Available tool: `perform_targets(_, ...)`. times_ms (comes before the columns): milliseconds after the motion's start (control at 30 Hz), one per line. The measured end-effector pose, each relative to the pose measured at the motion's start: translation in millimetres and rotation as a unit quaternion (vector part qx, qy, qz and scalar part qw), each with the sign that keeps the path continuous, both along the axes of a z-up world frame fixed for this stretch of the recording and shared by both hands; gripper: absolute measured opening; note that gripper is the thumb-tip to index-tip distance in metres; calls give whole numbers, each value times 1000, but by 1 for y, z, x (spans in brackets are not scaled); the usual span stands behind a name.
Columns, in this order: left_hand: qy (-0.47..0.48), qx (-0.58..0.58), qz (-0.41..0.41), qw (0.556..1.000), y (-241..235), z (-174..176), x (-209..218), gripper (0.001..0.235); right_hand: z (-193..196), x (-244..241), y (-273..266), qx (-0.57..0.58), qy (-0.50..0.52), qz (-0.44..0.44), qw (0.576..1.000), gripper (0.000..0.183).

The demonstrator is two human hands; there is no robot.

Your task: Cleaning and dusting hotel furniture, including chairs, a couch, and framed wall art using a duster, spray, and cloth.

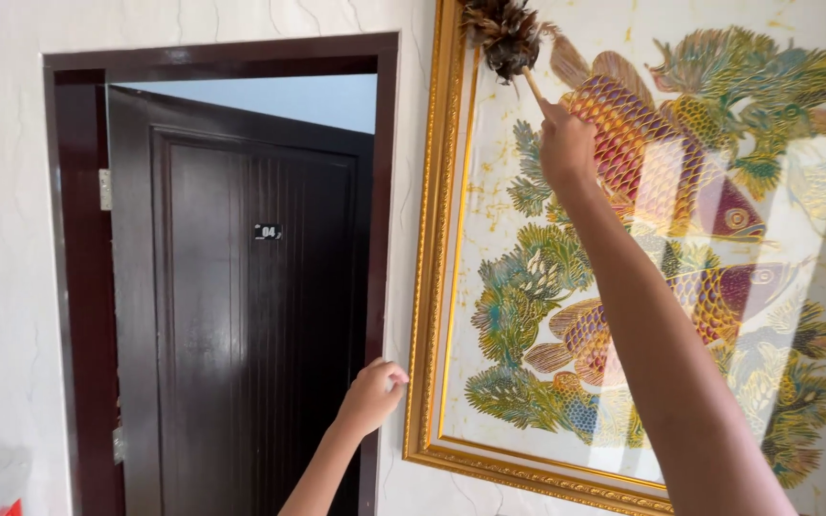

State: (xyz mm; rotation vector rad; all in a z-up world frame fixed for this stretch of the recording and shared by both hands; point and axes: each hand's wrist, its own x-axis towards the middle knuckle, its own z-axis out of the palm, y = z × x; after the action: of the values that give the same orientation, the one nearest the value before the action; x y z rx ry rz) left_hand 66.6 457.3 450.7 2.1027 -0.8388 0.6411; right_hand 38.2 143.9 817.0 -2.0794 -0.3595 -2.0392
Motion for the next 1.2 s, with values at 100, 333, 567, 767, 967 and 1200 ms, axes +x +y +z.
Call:
perform_targets(100, 46, 30, 40, 998, 6, 2, 4, 11, 7, -4, -9, -34, -54, 16, 998, 36)
perform_targets(333, 82, 18, 40, 996, -38, 57, -13, 14, -4, -59, -48, 69, -13, -10, 997, 33)
perform_targets(567, -85, -49, -49, 994, -138, 75, 11, 19, -20, -95, -172, 94, -32, 10, 995, 42)
perform_targets(767, -208, 42, 83, 974, -212, 133, -17, 33, -14, -152, -260, 145, -81, -119, 979, 32)
perform_targets(967, -282, 42, 123, 951, -266, 137, -10, 57, -14, -205, -336, 266, -54, -168, 948, 30)
perform_targets(1200, -275, 87, 128, 949, -308, 139, -32, 74, -29, -252, -360, 305, -28, -209, 929, 32)
